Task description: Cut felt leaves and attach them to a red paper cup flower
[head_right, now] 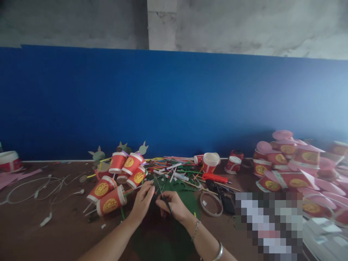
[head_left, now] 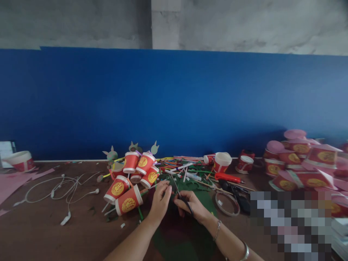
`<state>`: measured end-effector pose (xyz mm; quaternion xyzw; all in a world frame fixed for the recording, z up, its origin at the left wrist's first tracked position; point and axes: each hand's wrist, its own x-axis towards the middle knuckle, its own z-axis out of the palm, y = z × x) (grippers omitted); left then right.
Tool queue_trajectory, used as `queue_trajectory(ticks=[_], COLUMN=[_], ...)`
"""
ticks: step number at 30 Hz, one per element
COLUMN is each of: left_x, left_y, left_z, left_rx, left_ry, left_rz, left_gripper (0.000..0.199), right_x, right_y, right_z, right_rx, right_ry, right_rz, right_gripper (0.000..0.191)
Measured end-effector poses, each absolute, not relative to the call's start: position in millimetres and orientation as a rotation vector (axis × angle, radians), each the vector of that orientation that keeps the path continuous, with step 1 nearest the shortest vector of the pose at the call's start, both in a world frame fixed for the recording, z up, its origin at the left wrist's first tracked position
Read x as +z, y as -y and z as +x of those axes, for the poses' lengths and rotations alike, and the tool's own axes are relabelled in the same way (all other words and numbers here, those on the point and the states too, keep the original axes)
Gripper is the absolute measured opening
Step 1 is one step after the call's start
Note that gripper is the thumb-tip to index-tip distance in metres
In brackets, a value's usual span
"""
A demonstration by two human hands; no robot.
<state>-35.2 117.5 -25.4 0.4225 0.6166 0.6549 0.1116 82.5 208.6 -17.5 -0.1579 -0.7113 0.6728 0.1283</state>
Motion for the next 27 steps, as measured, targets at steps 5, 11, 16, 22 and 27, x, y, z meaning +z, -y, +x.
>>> queue_trajectory(ticks=[5, 11, 16, 22, 27], left_x=[-28, -24, -21, -28, -32], left_y=[-118, -117, -116, -118, -119], left_z=[-36, -35, -35, -37, -37], left_rx=[1.921, 1.916, 1.937, 1.959, 1.959], left_ry=[-1.803, -1.823, -1.826, -1.831, -1.823], left_rz=[1.248, 1.254, 1.241, 1.206, 1.188], left_gripper=[0.029, 0.032, 0.034, 0.032, 0.027], right_x=[-16, -19, -18, -10, -12], right_y=[-208, -209, -209, -206, -206], right_z=[82, 81, 81, 82, 82], right_rx=[1.915, 1.901, 1.887, 1.892, 1.939], right_ry=[2.088, 2.088, 2.109, 2.103, 2.079], right_rz=[-0.476, -0.470, -0.479, -0.497, -0.473], right_gripper=[0.034, 0.033, 0.034, 0.036, 0.035])
